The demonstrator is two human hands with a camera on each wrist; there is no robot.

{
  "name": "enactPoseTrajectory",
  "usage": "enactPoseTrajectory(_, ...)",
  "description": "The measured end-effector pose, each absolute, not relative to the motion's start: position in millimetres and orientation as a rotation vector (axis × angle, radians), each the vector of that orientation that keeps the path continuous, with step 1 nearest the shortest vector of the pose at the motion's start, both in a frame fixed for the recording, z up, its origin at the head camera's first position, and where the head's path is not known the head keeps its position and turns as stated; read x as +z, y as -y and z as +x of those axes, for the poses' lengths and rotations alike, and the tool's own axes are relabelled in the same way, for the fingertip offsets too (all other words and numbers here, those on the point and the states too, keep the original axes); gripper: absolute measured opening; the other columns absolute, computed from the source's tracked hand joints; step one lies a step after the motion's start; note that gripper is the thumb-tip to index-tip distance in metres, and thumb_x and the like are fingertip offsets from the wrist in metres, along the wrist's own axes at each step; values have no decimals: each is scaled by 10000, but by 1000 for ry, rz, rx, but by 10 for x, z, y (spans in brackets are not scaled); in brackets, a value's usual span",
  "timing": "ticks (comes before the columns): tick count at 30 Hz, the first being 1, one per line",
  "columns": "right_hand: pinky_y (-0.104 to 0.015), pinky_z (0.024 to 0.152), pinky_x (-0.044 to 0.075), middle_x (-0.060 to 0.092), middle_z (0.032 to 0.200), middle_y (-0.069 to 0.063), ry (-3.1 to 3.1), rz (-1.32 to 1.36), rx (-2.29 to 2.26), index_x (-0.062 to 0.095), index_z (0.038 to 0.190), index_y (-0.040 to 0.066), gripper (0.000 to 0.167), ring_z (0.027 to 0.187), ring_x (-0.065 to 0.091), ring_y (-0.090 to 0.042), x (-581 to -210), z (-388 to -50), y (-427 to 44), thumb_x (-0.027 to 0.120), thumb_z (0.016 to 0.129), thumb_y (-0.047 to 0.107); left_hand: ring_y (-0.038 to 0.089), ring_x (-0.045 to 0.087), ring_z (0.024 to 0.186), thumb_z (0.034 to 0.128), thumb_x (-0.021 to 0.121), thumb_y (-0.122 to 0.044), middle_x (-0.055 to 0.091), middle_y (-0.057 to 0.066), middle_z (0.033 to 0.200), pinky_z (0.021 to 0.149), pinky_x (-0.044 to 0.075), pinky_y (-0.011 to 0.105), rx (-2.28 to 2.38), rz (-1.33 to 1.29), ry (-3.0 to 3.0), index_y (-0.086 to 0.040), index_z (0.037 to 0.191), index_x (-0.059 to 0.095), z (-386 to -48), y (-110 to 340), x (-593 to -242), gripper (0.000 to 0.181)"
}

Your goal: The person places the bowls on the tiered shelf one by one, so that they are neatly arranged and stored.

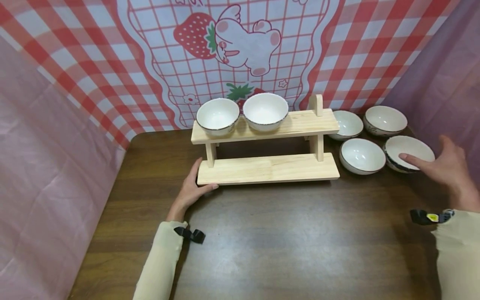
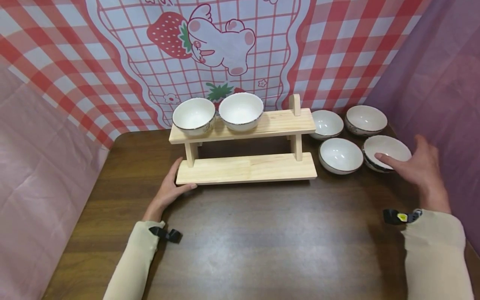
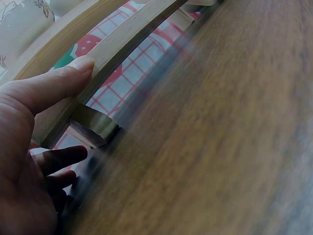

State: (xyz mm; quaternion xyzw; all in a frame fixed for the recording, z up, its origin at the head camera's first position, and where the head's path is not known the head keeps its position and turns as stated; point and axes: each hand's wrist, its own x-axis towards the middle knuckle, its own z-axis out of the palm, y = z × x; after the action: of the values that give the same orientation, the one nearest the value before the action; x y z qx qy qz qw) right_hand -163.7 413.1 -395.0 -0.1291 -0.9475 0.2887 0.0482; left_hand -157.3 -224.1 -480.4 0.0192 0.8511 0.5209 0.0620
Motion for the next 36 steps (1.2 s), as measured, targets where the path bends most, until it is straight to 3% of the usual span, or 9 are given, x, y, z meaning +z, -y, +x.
enactPoseTrajectory(14,-746,1090,238,156,1493,-512,2900,-460,930,66,1548,-117,1138,1352,216,-672,-4171,-1706,-4242,723,833,477,328,241,1539,790,852,-236,250,124,1665,1242,217,558,1564,59,-2596,-195,1620,154,-1568,2251,-4807,1085)
enactPoseTrajectory(19,-700,970,303,268,1395,-522,2881,-456,952,138,1513,-152,1080,1232,310,-637,-4230,-1703,-4228,732,832,439,314,237,1542,794,849,-230,248,112,1668,1249,208,546,1578,65,-2588,-203,1619,159,-1571,2247,-4805,1076)
enactPoseTrajectory(23,-537,815,360,339,1327,-498,2869,-444,943,200,1478,-163,1021,1141,373,-606,-4291,-1708,-4229,741,828,409,312,241,1541,789,852,-238,255,111,1665,1249,208,546,1574,64,-2590,-212,1619,161,-1572,2242,-4799,1080)
enactPoseTrajectory(27,-292,743,301,375,1311,-464,2858,-451,978,228,1458,-148,996,1119,403,-571,-4339,-1712,-4214,762,818,398,325,246,1537,784,855,-244,258,126,1662,1244,215,553,1564,61,-2595,-215,1619,161,-1572,2243,-4793,1086)
enactPoseTrajectory(30,-251,757,290,365,1337,-459,2848,-480,1006,199,1471,-125,1023,1155,399,-565,-4361,-1720,-4183,778,809,398,335,244,1536,784,856,-254,251,139,1663,1243,216,556,1559,66,-2601,-196,1619,157,-1576,2248,-4796,1090)
enactPoseTrajectory(36,-398,970,360,304,1450,-442,2786,-578,1080,101,1547,-46,1120,1267,355,-544,-4416,-1748,-4132,820,788,357,321,247,1537,784,856,-243,261,126,1661,1249,207,545,1565,55,-2600,-193,1618,165,-1577,2250,-4806,1084)
